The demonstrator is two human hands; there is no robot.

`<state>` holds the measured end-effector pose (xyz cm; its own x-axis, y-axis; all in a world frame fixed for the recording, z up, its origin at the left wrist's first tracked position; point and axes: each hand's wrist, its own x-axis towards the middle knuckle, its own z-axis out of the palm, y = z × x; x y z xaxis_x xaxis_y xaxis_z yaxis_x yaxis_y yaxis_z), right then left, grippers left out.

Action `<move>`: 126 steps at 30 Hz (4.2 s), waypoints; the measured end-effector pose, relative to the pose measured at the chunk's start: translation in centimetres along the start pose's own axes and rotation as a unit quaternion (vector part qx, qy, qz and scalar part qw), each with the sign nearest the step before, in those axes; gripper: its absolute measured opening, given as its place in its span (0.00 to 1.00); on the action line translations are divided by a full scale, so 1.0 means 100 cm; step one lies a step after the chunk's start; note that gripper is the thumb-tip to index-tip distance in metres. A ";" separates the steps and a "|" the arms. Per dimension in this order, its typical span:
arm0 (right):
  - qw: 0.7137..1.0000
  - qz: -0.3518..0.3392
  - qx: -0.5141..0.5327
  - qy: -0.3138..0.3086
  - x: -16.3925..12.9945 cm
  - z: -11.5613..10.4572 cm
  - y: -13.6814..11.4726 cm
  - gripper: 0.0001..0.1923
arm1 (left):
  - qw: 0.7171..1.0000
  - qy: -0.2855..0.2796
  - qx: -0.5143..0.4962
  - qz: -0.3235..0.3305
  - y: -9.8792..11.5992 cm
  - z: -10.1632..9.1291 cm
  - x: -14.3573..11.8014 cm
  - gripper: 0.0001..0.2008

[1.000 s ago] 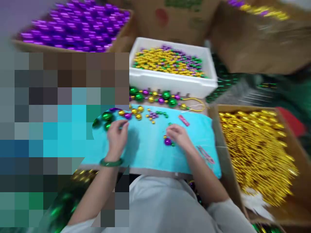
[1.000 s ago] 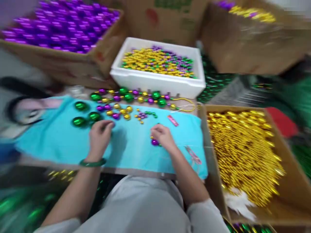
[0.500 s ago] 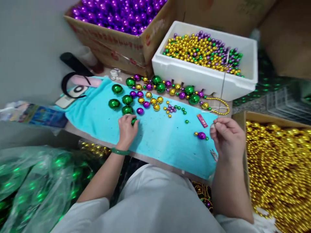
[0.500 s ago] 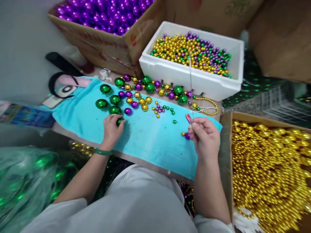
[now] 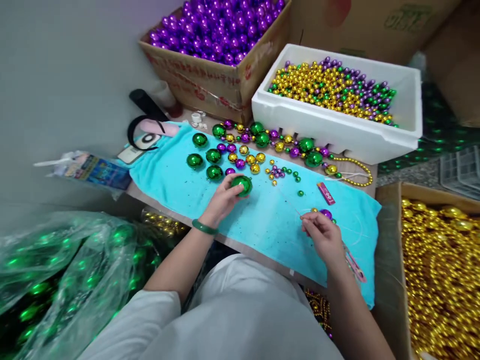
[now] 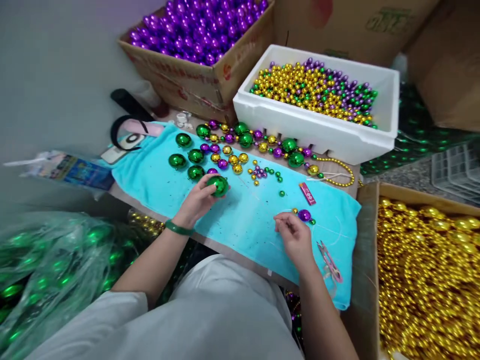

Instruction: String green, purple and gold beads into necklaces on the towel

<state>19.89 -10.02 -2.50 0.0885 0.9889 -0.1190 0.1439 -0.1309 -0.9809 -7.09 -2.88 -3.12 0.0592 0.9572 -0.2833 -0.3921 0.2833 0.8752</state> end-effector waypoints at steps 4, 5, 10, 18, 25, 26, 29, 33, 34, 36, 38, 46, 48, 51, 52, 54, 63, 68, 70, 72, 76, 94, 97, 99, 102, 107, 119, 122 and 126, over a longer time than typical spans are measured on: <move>0.997 -0.036 -0.067 -0.005 -0.003 -0.004 0.002 0.09 | 0.990 -0.043 -0.128 -0.033 0.007 0.010 0.003 0.24; 0.996 -0.043 -0.078 -0.004 -0.003 -0.005 0.002 0.09 | 0.988 -0.039 -0.145 -0.035 0.006 0.011 0.005 0.22; 0.994 -0.059 -0.097 -0.001 -0.005 -0.010 -0.002 0.08 | 0.980 -0.025 -0.191 -0.046 0.005 0.015 0.011 0.15; 0.993 -0.063 -0.098 -0.010 -0.005 -0.010 -0.004 0.08 | 0.982 -0.027 -0.183 -0.040 0.003 0.012 0.013 0.16; 0.988 -0.061 -0.139 -0.027 -0.002 -0.020 0.000 0.09 | 0.992 -0.069 -0.107 0.009 0.004 0.004 0.013 0.27; 0.987 -0.060 -0.145 -0.030 -0.001 -0.022 0.001 0.09 | 0.992 -0.077 -0.094 0.019 0.005 0.004 0.012 0.28; 0.988 -0.054 -0.141 -0.042 0.004 -0.024 0.001 0.09 | 0.992 -0.105 -0.058 0.047 0.006 0.008 0.009 0.30; 0.994 -0.037 -0.095 -0.044 0.011 -0.018 0.006 0.09 | 0.984 -0.151 -0.002 0.093 0.003 0.020 0.002 0.37; 0.995 -0.031 -0.081 -0.043 0.012 -0.015 0.008 0.10 | 0.981 -0.162 0.008 0.103 0.001 0.024 0.001 0.38; 0.997 -0.020 -0.058 -0.042 0.014 -0.010 0.012 0.10 | 0.976 -0.179 0.025 0.123 0.000 0.030 -0.003 0.40; 0.998 -0.007 -0.042 -0.046 0.015 -0.007 0.016 0.10 | 0.971 -0.190 0.043 0.138 -0.001 0.034 -0.006 0.42; 0.992 0.091 0.028 -0.085 0.016 -0.006 0.037 0.14 | 0.960 -0.205 0.082 0.172 0.004 0.046 -0.021 0.44; 0.989 0.106 0.042 -0.089 0.016 -0.006 0.042 0.15 | 0.960 -0.206 0.078 0.171 0.004 0.049 -0.023 0.44; 0.988 0.112 0.051 -0.092 0.016 -0.005 0.043 0.16 | 0.961 -0.202 0.084 0.170 0.004 0.051 -0.024 0.44; 0.988 0.111 0.051 -0.092 0.016 -0.005 0.042 0.16 | 0.961 -0.201 0.087 0.169 0.004 0.051 -0.024 0.44; 0.989 0.109 0.051 -0.091 0.017 -0.005 0.039 0.16 | 0.963 -0.194 0.086 0.165 0.005 0.050 -0.023 0.43; 0.987 0.117 0.063 -0.089 0.015 -0.002 0.032 0.16 | 0.975 -0.155 0.050 0.150 0.004 0.051 -0.018 0.38; 0.989 0.102 0.060 -0.087 0.016 -0.004 0.030 0.15 | 0.977 -0.154 0.044 0.139 0.007 0.054 -0.019 0.38; 0.989 0.103 0.065 -0.088 0.017 -0.006 0.031 0.15 | 0.978 -0.157 0.030 0.131 0.008 0.056 -0.019 0.37; 0.988 0.109 0.066 -0.088 0.017 -0.008 0.031 0.15 | 0.980 -0.157 0.018 0.122 0.008 0.058 -0.019 0.37; 0.987 0.119 0.065 -0.086 0.018 -0.011 0.033 0.16 | 0.981 -0.154 0.017 0.115 0.006 0.062 -0.020 0.33; 0.989 0.111 0.052 -0.083 0.018 -0.009 0.041 0.14 | 0.985 -0.156 -0.004 0.078 0.001 0.069 -0.028 0.29; 0.986 0.130 0.068 -0.078 0.016 -0.008 0.044 0.15 | 0.981 -0.163 0.013 0.102 0.000 0.074 -0.035 0.30; 0.984 0.140 0.080 -0.077 0.015 -0.007 0.044 0.16 | 0.980 -0.167 0.007 0.106 -0.001 0.077 -0.038 0.31; 0.981 0.142 0.099 -0.083 0.014 -0.006 0.041 0.16 | 0.982 -0.162 -0.021 0.093 -0.002 0.079 -0.039 0.31; 0.976 0.161 0.115 -0.087 0.013 -0.002 0.037 0.16 | 0.985 -0.147 -0.057 0.067 -0.003 0.076 -0.036 0.30; 0.981 0.139 0.099 -0.096 0.017 -0.009 0.042 0.16 | 0.981 -0.178 -0.047 0.058 -0.001 0.076 -0.039 0.33; 0.980 0.138 0.105 -0.094 0.017 -0.007 0.042 0.16 | 0.981 -0.178 -0.041 0.067 0.001 0.078 -0.040 0.33; 0.981 0.134 0.104 -0.092 0.018 -0.008 0.044 0.16 | 0.975 -0.206 -0.049 0.065 0.000 0.075 -0.039 0.33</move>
<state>21.44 -8.87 -6.94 -0.0867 0.9192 -0.3842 -0.0671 -0.3901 -0.9183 -0.44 -6.19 0.94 0.3583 0.9332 0.0273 -0.5059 0.1695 0.8458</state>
